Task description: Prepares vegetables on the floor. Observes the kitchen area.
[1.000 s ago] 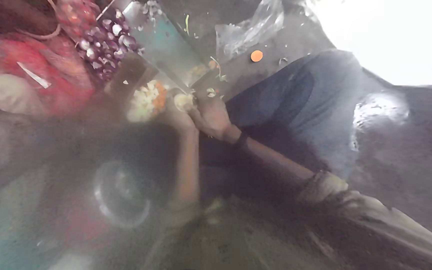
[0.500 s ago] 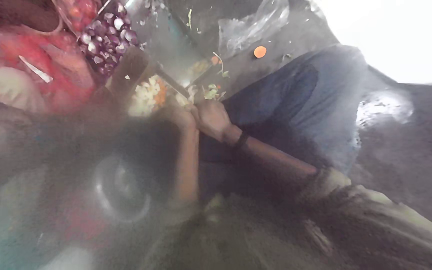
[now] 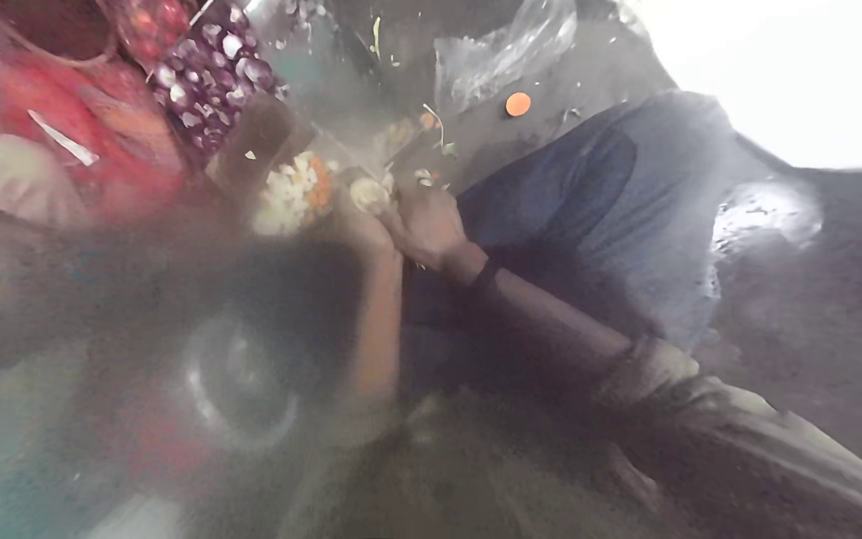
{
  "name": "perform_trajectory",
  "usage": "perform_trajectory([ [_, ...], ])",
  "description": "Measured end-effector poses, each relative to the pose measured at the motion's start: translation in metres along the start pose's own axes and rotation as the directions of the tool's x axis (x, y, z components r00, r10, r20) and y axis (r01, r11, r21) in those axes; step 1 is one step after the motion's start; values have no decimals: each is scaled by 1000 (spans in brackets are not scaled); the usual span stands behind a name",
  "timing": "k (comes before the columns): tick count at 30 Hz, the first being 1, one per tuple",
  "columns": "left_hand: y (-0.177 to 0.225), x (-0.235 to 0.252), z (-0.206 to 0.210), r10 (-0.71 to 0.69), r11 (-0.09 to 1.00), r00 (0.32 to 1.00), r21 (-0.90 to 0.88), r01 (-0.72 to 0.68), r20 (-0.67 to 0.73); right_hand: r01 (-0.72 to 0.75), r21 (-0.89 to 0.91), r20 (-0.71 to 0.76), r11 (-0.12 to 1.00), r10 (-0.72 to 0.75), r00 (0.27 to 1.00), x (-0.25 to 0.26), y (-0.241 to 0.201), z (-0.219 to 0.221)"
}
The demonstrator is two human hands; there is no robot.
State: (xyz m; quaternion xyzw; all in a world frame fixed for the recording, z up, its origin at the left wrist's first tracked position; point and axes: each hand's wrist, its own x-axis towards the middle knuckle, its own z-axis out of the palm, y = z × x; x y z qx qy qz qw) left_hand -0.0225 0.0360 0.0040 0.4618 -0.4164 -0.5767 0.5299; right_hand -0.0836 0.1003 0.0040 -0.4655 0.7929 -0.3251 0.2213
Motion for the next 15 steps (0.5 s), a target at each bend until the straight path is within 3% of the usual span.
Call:
perform_trajectory([
  [3,8,-8,7,-105,993,992,51,108,-65,-28,32,57,999,26,998,-2,-2,-4],
  [6,12,-11,2,-125,981,987,138,137,-97,-4,29,55,1000,2,998,-7,-4,0],
  [11,13,-12,4,-36,990,998,136,43,-58,37,32,-96,999,-34,995,-5,-1,3],
  [13,-2,-1,-1,77,995,997,72,-76,-12,22,33,-103,999,-19,994,-2,1,-1],
  [15,-5,2,0,93,994,996,64,-92,-7,11,27,-93,1000,-8,996,-1,-1,-4],
])
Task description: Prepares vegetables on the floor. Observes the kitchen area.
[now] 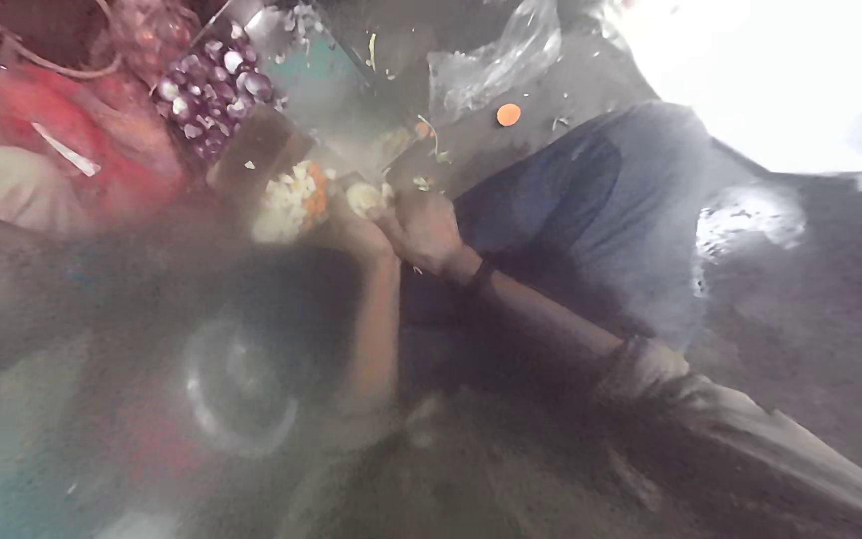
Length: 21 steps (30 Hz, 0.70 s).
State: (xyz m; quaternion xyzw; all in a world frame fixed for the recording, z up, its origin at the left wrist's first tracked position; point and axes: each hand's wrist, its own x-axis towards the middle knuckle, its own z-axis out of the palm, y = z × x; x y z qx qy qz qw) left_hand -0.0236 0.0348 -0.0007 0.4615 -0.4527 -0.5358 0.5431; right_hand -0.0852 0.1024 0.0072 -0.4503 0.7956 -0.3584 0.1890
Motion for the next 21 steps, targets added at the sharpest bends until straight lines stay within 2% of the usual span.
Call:
perform_trajectory([
  [3,16,-7,5,-113,993,994,23,113,-14,12,-32,8,999,-11,1000,-2,0,3],
  [7,15,-8,1,-91,993,996,71,90,18,-2,-6,76,1000,2,997,-3,0,4],
  [11,17,-9,-3,-127,987,992,99,125,16,-30,-10,139,1000,31,990,-6,-4,5],
  [17,22,-10,-3,-192,975,981,116,190,2,-49,-32,168,998,54,984,-9,-7,7],
  [21,28,-13,2,-208,966,978,154,208,-17,-25,-27,117,999,28,993,-10,-6,8],
])
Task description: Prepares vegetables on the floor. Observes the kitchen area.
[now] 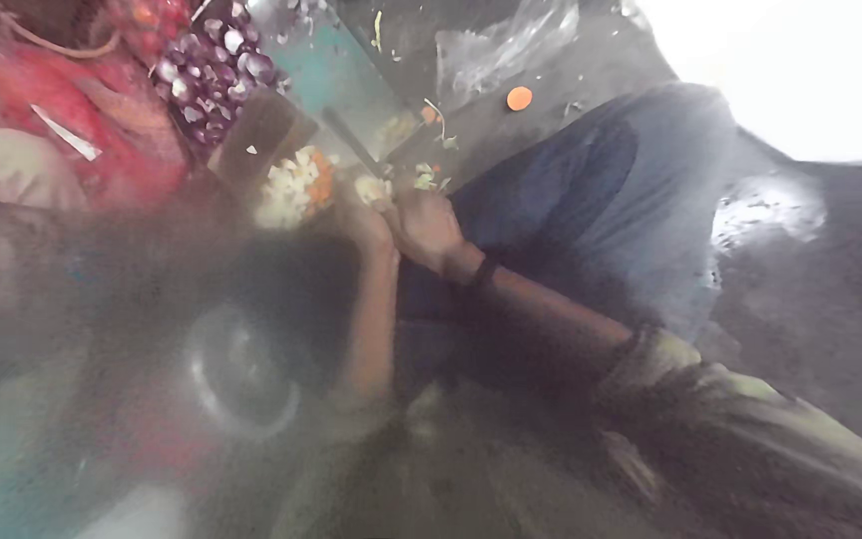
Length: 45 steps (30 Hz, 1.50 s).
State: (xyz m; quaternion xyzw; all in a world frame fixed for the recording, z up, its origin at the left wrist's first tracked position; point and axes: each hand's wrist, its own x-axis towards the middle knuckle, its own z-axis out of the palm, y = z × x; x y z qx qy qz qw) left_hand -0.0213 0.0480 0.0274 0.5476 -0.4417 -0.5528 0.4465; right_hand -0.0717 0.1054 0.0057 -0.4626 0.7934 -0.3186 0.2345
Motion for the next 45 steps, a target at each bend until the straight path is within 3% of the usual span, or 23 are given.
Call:
perform_trajectory([
  [4,-6,8,3,18,993,1000,-117,-16,11,95,47,-145,994,-87,986,7,10,7],
  [6,-8,12,-1,35,970,995,-243,-10,98,116,67,-170,991,-103,980,10,9,6],
  [9,-4,12,-16,1,894,928,-417,165,372,138,126,-158,982,-117,981,10,8,1],
  [11,2,17,-18,-85,827,918,-486,282,388,151,163,-157,975,-125,980,11,9,-3],
  [14,5,12,-31,-113,880,890,-371,296,442,119,136,-61,983,-112,992,16,10,-8],
  [18,4,14,-29,-145,897,903,-331,293,404,80,148,53,986,-88,995,22,13,-12],
  [24,-3,19,-27,-191,825,917,-449,343,350,94,165,32,982,-100,994,25,17,-7],
  [30,-4,18,-15,-122,837,944,-480,263,306,2,206,-7,979,-1,1000,18,9,-3],
  [33,-3,12,-16,-84,864,954,-456,214,288,-51,146,44,988,45,998,14,3,-6],
  [37,-2,6,-20,-67,896,967,-413,166,245,-171,204,86,964,157,984,-12,-14,-16],
  [41,-5,3,-20,-7,918,979,-387,87,204,-68,142,36,987,64,997,-6,-11,-11],
  [45,-4,3,-23,62,968,982,-249,-16,177,57,159,-43,986,-50,998,-3,-3,-3],
])
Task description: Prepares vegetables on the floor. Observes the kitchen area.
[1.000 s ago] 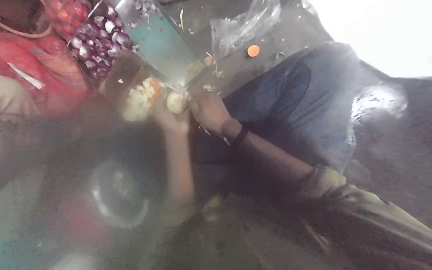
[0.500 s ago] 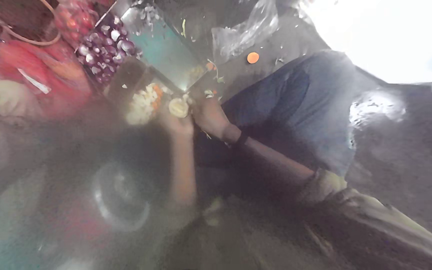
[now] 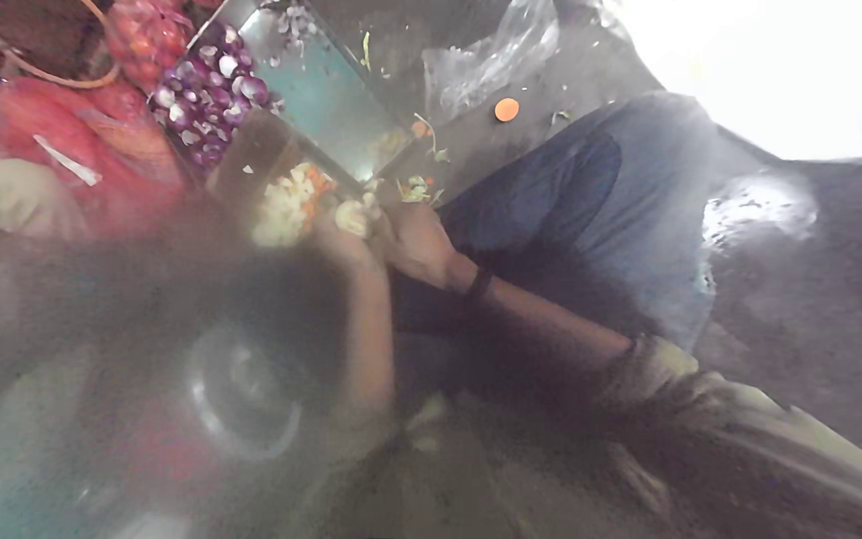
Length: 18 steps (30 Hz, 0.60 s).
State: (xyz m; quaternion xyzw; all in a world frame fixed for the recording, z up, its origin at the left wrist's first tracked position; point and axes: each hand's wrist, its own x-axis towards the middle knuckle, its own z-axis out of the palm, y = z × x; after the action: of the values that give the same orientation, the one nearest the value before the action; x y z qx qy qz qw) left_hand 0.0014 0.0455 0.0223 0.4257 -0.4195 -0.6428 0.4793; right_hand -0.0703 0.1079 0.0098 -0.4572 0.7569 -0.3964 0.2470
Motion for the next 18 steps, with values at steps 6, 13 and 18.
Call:
perform_trajectory([
  [6,-11,18,1,26,994,998,-107,-32,-63,-15,15,95,1000,13,995,4,3,-4],
  [13,-14,17,4,37,992,995,-113,-48,-97,-71,44,98,997,66,993,-7,-1,2],
  [18,-13,17,2,86,994,995,-58,-89,-60,-41,113,95,993,31,995,-3,3,5],
])
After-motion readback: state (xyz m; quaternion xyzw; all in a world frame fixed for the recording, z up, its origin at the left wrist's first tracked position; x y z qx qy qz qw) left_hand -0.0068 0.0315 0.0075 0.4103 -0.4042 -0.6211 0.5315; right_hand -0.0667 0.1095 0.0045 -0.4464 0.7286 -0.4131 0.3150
